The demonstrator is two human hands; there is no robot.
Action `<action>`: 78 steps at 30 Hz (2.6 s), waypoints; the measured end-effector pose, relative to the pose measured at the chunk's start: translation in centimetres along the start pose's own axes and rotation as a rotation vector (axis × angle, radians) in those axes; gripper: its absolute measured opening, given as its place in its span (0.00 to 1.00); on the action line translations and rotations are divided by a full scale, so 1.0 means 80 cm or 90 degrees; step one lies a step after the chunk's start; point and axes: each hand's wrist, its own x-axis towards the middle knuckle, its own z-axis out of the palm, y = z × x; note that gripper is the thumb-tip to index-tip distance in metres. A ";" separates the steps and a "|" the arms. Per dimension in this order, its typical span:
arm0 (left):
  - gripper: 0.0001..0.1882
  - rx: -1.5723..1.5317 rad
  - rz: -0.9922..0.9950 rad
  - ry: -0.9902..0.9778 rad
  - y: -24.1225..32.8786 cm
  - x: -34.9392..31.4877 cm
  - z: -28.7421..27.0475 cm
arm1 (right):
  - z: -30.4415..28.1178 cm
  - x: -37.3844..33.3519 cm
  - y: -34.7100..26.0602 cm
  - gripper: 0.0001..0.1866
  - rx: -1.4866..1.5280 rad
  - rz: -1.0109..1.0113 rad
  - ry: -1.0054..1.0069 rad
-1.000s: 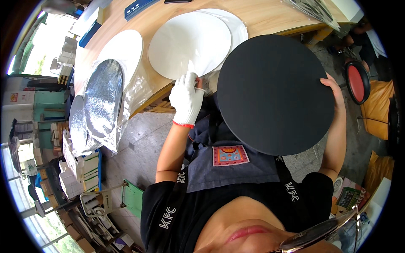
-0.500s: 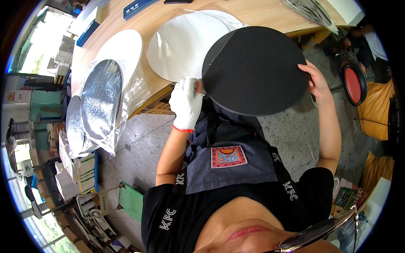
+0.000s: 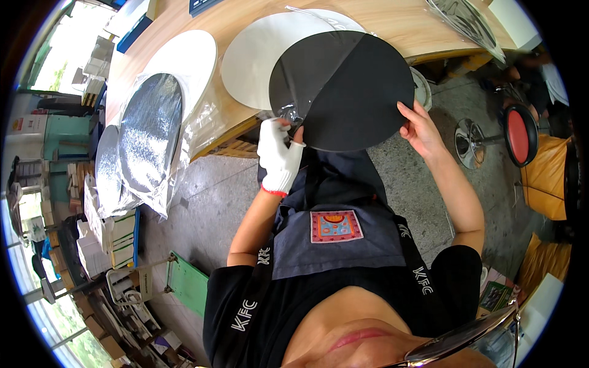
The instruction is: The person places thin plastic discs into clear plastic sleeves by hand, handling both black and white discs on a wooden table.
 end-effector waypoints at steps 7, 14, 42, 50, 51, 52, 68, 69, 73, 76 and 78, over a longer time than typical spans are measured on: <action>0.18 -0.595 -0.491 -0.081 -0.010 -0.057 0.026 | 0.002 0.007 -0.007 0.17 0.015 0.013 0.032; 0.15 -0.435 -0.693 -0.019 0.023 -0.030 0.084 | 0.018 -0.003 -0.002 0.18 0.023 0.012 0.046; 0.23 -0.661 -0.541 -0.219 -0.023 -0.051 0.031 | 0.131 0.069 0.032 0.19 -0.125 0.209 -0.417; 0.18 -0.045 -0.272 -0.304 -0.048 -0.087 -0.085 | 0.095 0.037 -0.076 0.22 -0.762 -0.541 -0.313; 0.23 0.042 0.103 -0.115 -0.052 -0.070 -0.086 | 0.097 0.046 -0.076 0.24 -0.812 -0.578 -0.328; 0.30 0.106 0.174 -0.097 -0.050 -0.052 -0.088 | 0.101 0.057 -0.074 0.26 -0.862 -0.617 -0.344; 0.36 0.224 0.307 -0.253 -0.079 0.032 -0.066 | 0.180 0.052 0.101 0.09 -0.806 -0.689 -0.314; 0.34 0.219 0.302 -0.242 -0.077 0.033 -0.063 | 0.178 0.052 0.102 0.09 -0.783 -0.698 -0.324; 0.31 0.195 0.278 -0.235 -0.081 0.032 -0.055 | 0.166 0.040 0.105 0.08 -0.743 -0.962 -0.368; 0.29 0.204 0.280 -0.226 -0.079 0.035 -0.054 | 0.162 0.042 0.100 0.14 -0.751 -1.027 -0.426; 0.30 0.224 0.280 -0.213 -0.075 0.030 -0.055 | 0.163 0.040 0.084 0.23 -0.752 -1.018 -0.457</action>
